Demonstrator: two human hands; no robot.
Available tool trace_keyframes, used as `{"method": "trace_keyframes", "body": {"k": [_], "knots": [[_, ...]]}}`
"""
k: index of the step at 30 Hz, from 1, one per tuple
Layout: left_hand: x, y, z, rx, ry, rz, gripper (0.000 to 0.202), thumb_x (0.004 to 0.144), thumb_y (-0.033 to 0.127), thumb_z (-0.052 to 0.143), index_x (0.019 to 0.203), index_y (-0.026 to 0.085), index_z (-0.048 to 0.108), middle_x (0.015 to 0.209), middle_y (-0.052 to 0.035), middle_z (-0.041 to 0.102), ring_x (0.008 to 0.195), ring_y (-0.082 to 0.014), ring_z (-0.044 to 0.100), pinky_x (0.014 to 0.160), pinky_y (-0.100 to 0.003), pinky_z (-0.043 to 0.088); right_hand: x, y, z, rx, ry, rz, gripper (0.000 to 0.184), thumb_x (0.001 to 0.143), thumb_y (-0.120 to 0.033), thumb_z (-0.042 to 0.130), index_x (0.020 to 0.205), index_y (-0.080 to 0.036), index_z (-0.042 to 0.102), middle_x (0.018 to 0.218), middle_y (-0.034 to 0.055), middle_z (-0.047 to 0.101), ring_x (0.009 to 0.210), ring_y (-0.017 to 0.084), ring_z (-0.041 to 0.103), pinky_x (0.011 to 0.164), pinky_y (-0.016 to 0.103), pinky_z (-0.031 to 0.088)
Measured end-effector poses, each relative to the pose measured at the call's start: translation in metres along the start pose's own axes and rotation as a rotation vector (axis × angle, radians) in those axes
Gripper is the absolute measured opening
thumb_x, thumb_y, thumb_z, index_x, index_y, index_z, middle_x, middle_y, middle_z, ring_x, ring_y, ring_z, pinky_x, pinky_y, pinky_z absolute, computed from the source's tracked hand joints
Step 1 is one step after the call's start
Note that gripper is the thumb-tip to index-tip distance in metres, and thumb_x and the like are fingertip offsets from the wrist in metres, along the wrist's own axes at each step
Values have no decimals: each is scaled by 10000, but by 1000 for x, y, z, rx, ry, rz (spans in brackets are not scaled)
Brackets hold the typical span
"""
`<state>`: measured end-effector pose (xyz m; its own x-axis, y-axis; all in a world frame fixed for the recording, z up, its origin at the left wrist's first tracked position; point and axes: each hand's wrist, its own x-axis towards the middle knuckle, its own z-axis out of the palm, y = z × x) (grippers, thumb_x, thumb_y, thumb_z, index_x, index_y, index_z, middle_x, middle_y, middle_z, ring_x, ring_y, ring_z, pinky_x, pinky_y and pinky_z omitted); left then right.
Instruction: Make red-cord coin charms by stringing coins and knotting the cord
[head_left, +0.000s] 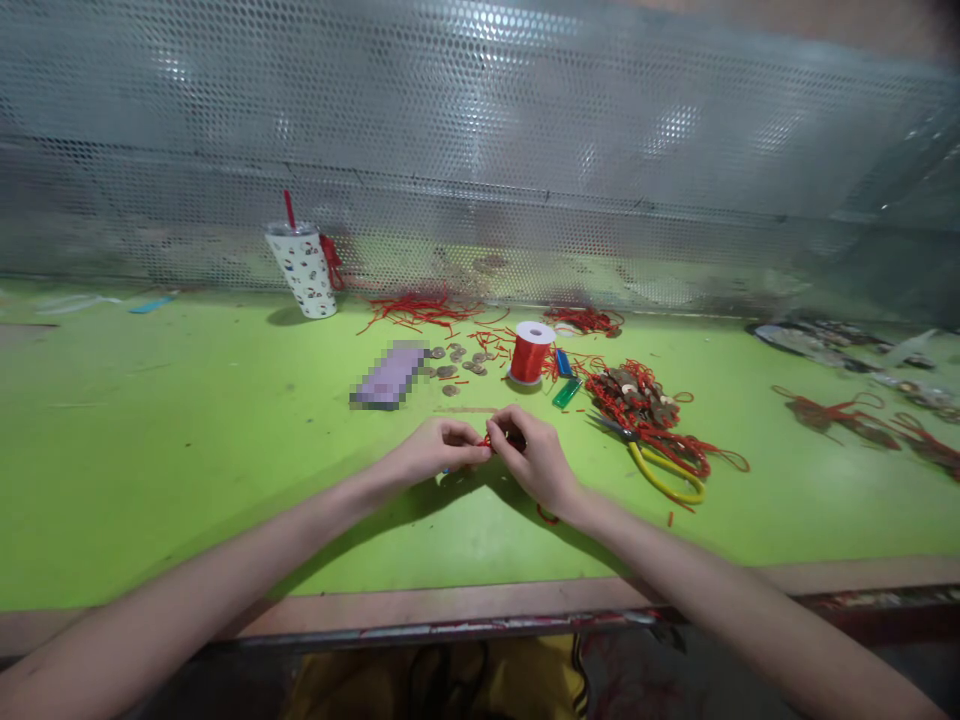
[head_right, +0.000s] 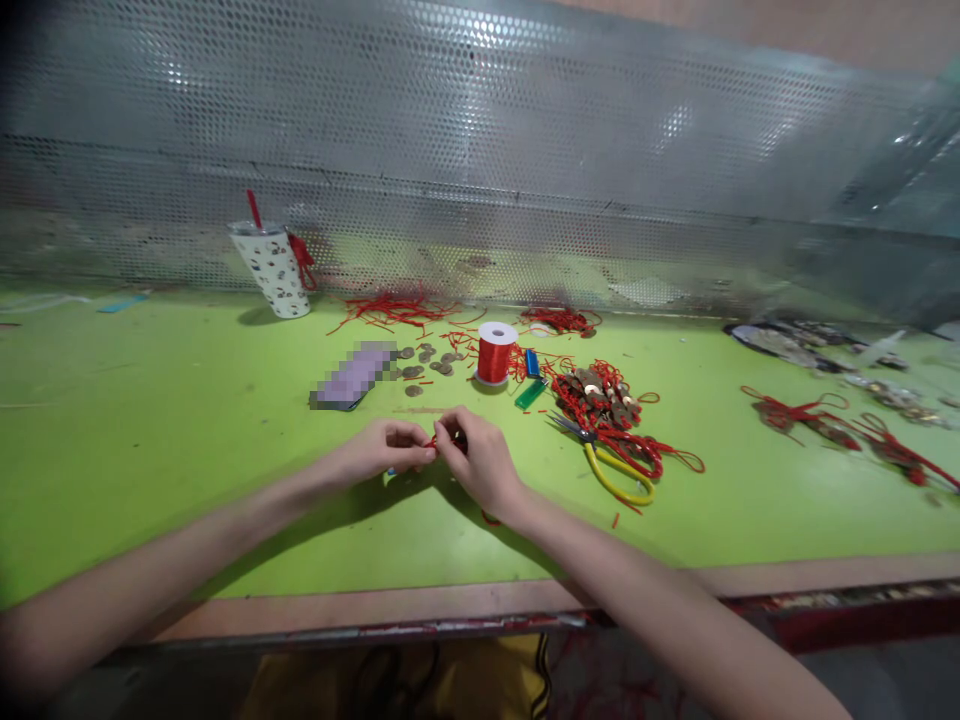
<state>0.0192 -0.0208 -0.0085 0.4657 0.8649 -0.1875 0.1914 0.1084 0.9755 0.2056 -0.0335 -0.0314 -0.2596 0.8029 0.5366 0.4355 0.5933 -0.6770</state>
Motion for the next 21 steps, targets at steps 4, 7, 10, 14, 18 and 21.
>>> {"method": "trace_keyframes", "body": {"k": [4, 7, 10, 14, 18, 21], "knots": [[-1, 2, 0, 14, -14, -18, 284, 615, 405, 866, 642, 179, 696, 583, -13, 605, 538, -127, 507, 516, -265, 327, 1, -1, 0, 18, 6, -1, 142, 959, -277, 533, 838, -209, 568, 754, 19, 669, 630, 155, 595, 603, 265, 449], [-2, 4, 2, 36, -13, -53, 322, 578, 423, 883, 612, 174, 682, 563, -12, 592, 530, -122, 479, 523, -270, 303, 1, -1, -1, 32, 15, 4, 149, 951, -282, 536, 825, -205, 559, 741, 18, 657, 618, 149, 577, 591, 263, 438], [-3, 6, 3, 50, -34, -70, 363, 544, 426, 901, 576, 168, 648, 539, -4, 574, 522, -114, 452, 529, -270, 287, 2, -3, -1, 57, 9, 17, 152, 944, -286, 536, 819, -203, 555, 722, 10, 634, 606, 141, 551, 584, 259, 428], [-4, 7, 4, 63, -84, -73, 413, 534, 439, 909, 575, 157, 610, 544, -2, 575, 557, -115, 473, 559, -263, 307, 3, -3, 0, 117, -4, 77, 187, 937, -314, 539, 789, -200, 539, 679, -7, 588, 587, 131, 519, 572, 252, 415], [-4, 2, 5, 88, -82, -59, 455, 574, 502, 883, 631, 158, 590, 565, 6, 565, 551, -108, 455, 548, -258, 297, 6, -2, -1, 176, -13, 124, 219, 933, -342, 550, 768, -198, 540, 671, -9, 588, 578, 128, 514, 564, 248, 411], [-5, 0, 9, 108, -53, 22, 477, 628, 548, 846, 664, 164, 564, 595, 26, 525, 554, -98, 427, 538, -254, 288, 7, 0, -3, 185, -27, 110, 218, 940, -344, 562, 784, -193, 573, 694, 1, 619, 608, 137, 543, 595, 252, 431]]}}
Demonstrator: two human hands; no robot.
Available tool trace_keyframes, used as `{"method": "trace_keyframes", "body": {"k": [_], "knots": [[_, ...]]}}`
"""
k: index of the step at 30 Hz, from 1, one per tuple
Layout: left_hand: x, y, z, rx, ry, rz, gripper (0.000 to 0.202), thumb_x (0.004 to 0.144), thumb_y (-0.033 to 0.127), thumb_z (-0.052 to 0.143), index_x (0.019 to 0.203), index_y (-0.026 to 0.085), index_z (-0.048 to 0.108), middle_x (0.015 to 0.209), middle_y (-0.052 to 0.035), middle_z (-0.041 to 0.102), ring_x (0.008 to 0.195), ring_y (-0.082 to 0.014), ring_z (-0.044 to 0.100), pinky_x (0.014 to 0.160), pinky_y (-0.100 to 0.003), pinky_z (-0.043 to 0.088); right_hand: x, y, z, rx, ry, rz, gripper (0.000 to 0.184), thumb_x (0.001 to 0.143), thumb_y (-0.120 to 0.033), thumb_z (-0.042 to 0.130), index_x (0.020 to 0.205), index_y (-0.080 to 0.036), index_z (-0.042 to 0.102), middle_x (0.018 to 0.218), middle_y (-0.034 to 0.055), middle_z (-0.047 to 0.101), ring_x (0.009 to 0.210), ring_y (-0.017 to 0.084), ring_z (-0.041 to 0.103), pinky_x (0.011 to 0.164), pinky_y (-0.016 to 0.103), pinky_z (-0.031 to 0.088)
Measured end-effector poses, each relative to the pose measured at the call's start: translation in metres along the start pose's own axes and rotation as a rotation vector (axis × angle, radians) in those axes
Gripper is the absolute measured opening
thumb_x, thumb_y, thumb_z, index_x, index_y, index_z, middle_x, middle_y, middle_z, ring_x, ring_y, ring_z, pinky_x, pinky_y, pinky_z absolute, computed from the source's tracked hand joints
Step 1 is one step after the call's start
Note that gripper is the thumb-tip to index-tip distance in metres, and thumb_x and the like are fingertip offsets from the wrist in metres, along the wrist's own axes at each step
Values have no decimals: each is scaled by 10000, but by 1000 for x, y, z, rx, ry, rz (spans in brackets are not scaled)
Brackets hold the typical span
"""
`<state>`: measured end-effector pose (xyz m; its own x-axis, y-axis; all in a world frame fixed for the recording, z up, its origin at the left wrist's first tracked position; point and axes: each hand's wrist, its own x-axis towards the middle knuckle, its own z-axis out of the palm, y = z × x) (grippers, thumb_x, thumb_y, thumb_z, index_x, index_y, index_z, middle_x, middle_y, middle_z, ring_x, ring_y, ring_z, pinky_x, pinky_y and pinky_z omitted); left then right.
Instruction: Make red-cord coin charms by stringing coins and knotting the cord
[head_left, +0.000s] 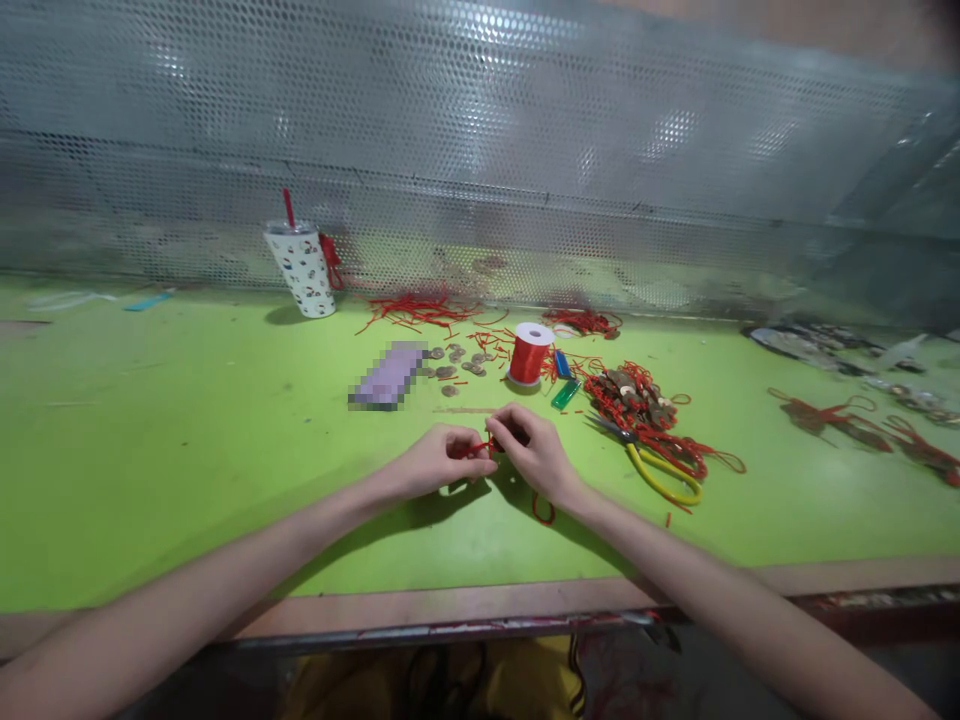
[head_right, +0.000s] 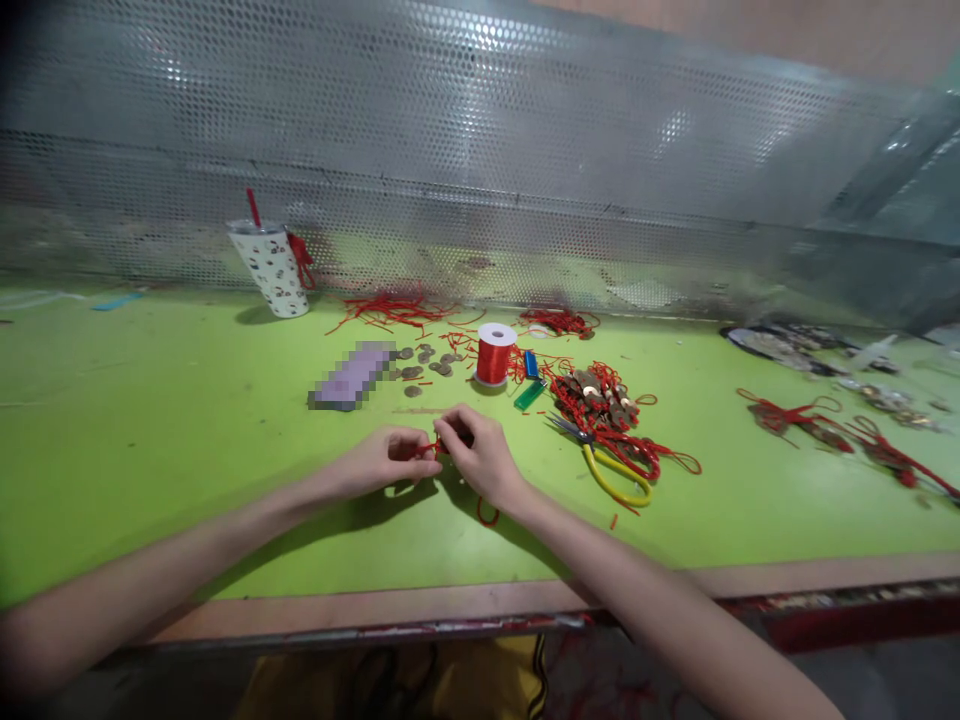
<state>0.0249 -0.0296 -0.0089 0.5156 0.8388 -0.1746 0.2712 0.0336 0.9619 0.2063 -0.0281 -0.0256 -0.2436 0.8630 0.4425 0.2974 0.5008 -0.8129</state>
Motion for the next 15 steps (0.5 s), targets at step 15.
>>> {"method": "trace_keyframes", "body": {"k": [15], "knots": [[3, -3, -3, -36, 173, 180, 425, 784, 572, 704, 763, 153, 633, 646, 18, 512, 565, -104, 440, 513, -240, 317, -1, 4, -7, 114, -122, 3, 174, 981, -339, 552, 1014, -195, 643, 931, 44, 705, 818, 172, 637, 733, 286, 497]]}}
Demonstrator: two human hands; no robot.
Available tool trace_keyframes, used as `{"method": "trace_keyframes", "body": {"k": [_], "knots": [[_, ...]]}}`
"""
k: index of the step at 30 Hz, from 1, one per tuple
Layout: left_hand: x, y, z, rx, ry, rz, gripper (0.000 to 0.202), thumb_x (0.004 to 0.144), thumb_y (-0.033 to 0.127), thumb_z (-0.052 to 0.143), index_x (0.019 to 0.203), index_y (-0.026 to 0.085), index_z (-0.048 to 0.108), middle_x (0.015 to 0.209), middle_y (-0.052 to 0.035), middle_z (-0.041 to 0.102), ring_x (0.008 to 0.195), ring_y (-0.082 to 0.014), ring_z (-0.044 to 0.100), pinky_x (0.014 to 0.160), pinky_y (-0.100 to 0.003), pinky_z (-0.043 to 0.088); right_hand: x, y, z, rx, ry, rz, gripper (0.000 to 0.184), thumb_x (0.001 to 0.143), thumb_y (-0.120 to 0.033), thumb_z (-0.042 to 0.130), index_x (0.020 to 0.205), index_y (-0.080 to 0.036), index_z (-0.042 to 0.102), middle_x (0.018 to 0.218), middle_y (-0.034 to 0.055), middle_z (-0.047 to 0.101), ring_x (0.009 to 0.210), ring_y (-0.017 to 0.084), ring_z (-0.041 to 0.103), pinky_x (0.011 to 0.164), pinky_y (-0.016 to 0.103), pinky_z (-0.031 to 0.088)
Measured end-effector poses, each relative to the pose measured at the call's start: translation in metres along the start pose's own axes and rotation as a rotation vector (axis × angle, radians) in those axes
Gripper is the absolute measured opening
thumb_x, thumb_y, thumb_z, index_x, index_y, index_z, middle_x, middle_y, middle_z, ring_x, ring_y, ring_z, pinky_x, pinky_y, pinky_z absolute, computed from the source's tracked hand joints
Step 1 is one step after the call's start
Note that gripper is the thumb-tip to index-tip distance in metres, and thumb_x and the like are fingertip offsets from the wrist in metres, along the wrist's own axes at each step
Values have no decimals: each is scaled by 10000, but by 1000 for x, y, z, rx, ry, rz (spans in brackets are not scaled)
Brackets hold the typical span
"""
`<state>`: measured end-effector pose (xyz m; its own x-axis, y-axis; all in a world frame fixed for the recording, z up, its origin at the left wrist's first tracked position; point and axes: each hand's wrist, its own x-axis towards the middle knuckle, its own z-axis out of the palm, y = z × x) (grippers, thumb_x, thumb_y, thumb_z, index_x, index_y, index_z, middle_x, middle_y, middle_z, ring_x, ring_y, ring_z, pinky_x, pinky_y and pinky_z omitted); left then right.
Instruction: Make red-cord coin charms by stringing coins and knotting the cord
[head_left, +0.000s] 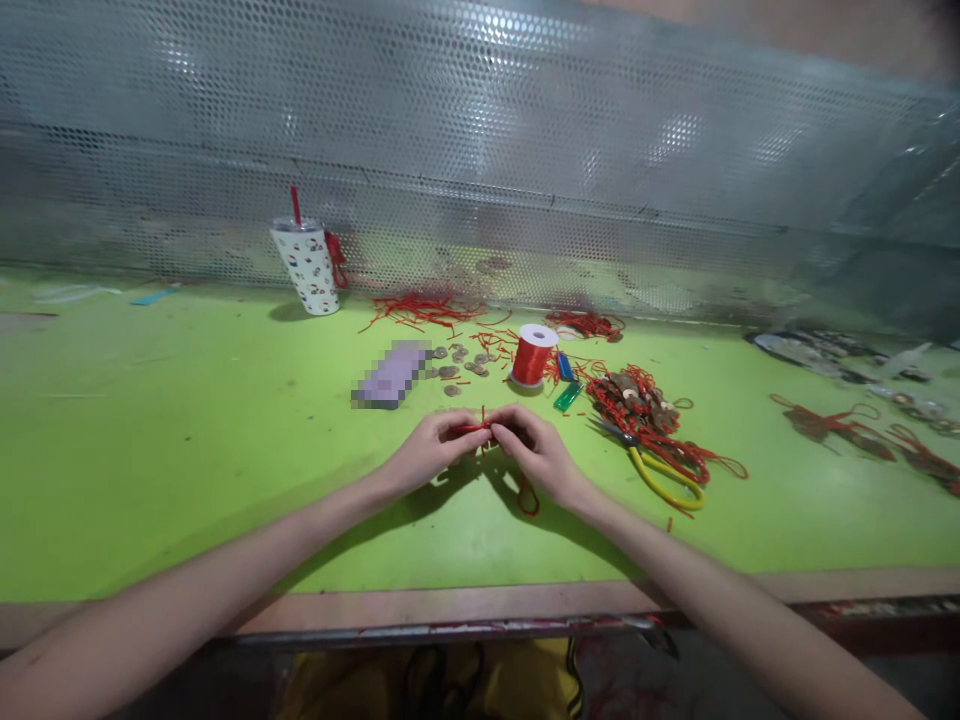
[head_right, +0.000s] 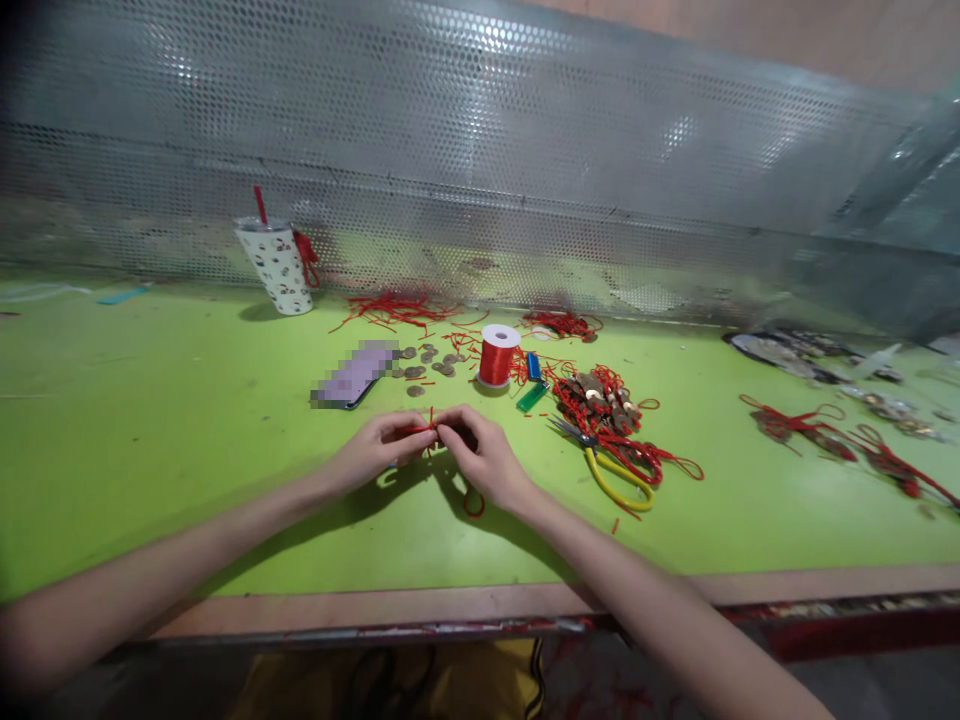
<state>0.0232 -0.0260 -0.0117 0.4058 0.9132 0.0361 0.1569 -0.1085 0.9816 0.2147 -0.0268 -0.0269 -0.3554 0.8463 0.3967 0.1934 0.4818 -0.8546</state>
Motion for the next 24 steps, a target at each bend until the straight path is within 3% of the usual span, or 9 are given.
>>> {"method": "trace_keyframes", "body": {"k": [6, 10, 13, 19, 24], "knots": [[2, -3, -5, -15, -54, 31, 440, 846, 579, 637, 729, 155, 624, 632, 15, 513, 552, -99, 423, 518, -240, 301, -1, -1, 0, 44, -17, 13, 139, 952, -307, 585, 1014, -197, 642, 942, 48, 714, 834, 176, 667, 745, 301, 525], [1, -3, -5, 66, -25, 104, 370, 881, 495, 620, 740, 156, 659, 670, -7, 566, 596, -118, 481, 540, -246, 341, -1, -3, 1, 43, 0, 9, 123, 921, -285, 611, 999, -191, 623, 927, 48, 709, 826, 177, 678, 736, 302, 533], [-2, -1, -4, 204, 33, 216, 289, 905, 392, 605, 763, 154, 689, 716, -29, 633, 648, -140, 539, 585, -256, 389, -2, -4, 3, 38, 13, 1, 136, 893, -267, 627, 1003, -192, 597, 889, 36, 691, 810, 175, 678, 731, 299, 531], [-10, -4, 1, 531, 174, 480, 206, 930, 232, 563, 763, 161, 659, 677, -9, 635, 594, -122, 497, 582, -248, 362, -3, -5, 7, -3, 42, -28, 161, 866, -231, 617, 1005, -209, 538, 890, 32, 693, 811, 182, 700, 727, 301, 548], [-12, -2, 1, 775, 175, 569, 241, 945, 232, 509, 736, 175, 614, 691, -36, 621, 644, -158, 523, 626, -272, 381, -5, -7, 11, -67, 60, -53, 164, 878, -207, 595, 1020, -212, 514, 873, 38, 699, 788, 190, 703, 714, 312, 555]]}}
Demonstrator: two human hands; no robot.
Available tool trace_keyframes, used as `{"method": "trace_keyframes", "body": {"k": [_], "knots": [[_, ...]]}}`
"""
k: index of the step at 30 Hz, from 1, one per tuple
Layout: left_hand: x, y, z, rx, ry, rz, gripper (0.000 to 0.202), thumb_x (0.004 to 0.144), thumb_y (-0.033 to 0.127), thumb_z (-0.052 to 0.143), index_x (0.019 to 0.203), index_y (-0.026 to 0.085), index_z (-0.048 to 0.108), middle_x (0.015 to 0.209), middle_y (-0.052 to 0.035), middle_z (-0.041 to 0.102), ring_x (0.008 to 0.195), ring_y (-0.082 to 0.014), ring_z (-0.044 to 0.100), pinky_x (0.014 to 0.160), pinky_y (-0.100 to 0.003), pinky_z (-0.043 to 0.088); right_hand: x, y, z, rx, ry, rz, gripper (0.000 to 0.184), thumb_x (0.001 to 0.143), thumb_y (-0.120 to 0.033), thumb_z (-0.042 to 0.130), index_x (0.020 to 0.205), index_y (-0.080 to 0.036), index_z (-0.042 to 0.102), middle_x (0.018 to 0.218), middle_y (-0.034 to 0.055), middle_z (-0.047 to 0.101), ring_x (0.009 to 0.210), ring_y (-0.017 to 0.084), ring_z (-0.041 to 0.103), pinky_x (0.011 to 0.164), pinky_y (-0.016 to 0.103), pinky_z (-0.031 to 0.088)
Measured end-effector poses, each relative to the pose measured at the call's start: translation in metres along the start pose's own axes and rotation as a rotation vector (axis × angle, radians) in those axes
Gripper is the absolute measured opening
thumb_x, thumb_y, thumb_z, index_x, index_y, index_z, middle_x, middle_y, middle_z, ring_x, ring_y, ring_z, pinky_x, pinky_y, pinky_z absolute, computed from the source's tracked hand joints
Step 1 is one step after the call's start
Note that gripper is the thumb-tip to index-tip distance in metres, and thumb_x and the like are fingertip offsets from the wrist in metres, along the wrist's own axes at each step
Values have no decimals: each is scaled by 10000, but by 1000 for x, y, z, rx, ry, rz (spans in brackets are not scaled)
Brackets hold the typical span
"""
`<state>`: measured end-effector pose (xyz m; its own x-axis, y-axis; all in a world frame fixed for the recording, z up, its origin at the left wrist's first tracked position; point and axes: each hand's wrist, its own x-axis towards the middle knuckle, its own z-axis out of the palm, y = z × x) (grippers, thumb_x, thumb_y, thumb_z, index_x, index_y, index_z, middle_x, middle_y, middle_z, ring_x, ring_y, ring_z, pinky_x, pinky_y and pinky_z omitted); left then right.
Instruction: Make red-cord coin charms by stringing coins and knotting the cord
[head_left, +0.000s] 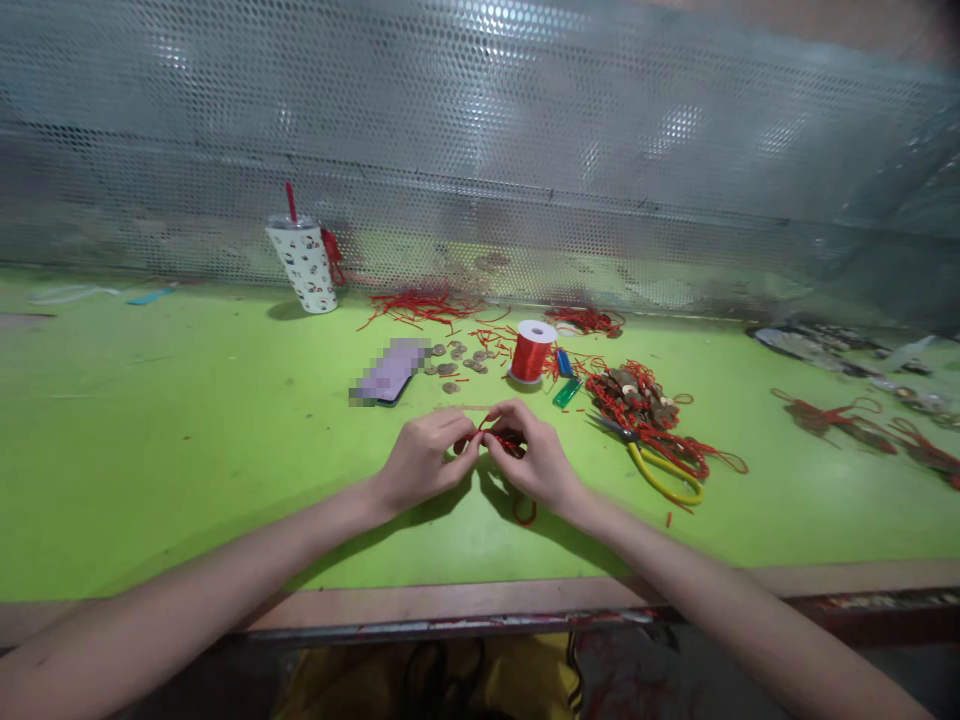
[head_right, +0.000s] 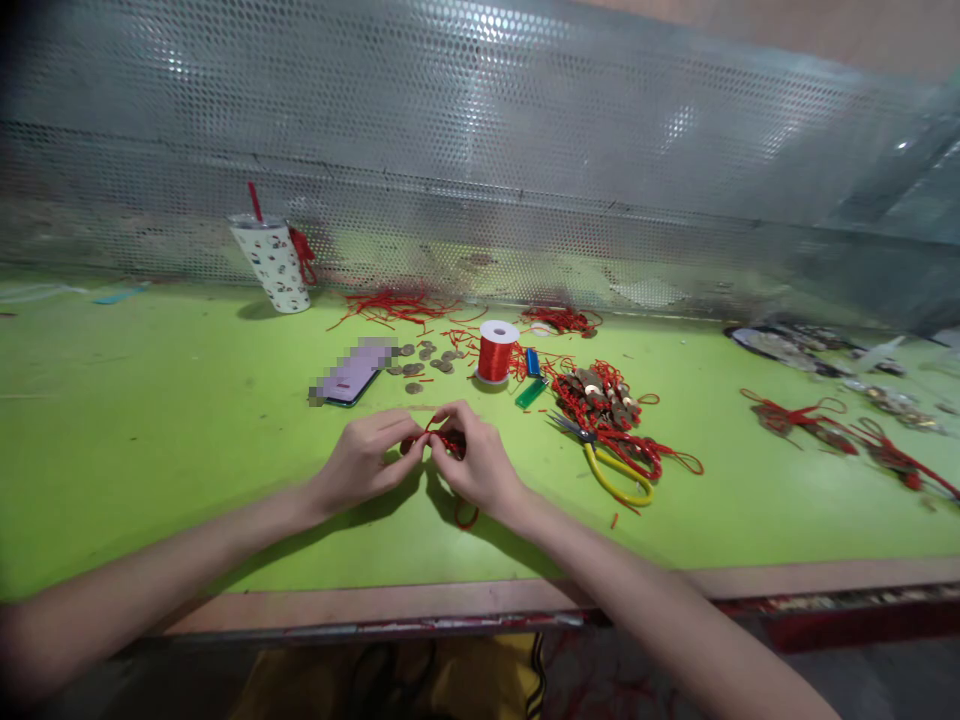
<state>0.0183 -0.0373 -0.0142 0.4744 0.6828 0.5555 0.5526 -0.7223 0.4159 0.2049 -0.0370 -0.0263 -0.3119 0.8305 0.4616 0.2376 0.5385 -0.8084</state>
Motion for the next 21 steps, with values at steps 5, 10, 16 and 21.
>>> {"method": "trace_keyframes", "body": {"k": [5, 10, 16, 21], "knots": [[3, 0, -3, -20, -39, -104, 260, 954, 279, 487, 743, 187, 608, 711, -46, 641, 652, -166, 535, 640, -280, 381, -2, -1, 2, -12, -9, -4, 165, 895, -214, 591, 1047, -207, 528, 952, 68, 705, 839, 195, 702, 765, 336, 573], [3, -1, -2, -93, -12, -203, 273, 952, 303, 510, 731, 178, 612, 700, -34, 643, 634, -153, 519, 637, -274, 364, -3, 0, 3, -71, 10, -46, 156, 907, -227, 621, 1052, -200, 573, 1010, 87, 717, 906, 208, 701, 824, 358, 576], [5, 1, -3, -256, -32, -304, 287, 953, 361, 536, 787, 169, 669, 700, -19, 635, 631, -145, 506, 612, -267, 349, -3, 2, 2, -33, 75, -40, 126, 896, -251, 686, 1000, -208, 629, 919, 51, 743, 813, 200, 718, 762, 329, 569], [9, -1, -4, -583, -55, -456, 360, 936, 431, 540, 717, 166, 645, 655, -16, 588, 608, -139, 478, 565, -264, 346, -1, 0, 1, 78, 63, 28, 154, 901, -308, 696, 1013, -208, 661, 838, 37, 757, 731, 191, 717, 643, 297, 551]]}}
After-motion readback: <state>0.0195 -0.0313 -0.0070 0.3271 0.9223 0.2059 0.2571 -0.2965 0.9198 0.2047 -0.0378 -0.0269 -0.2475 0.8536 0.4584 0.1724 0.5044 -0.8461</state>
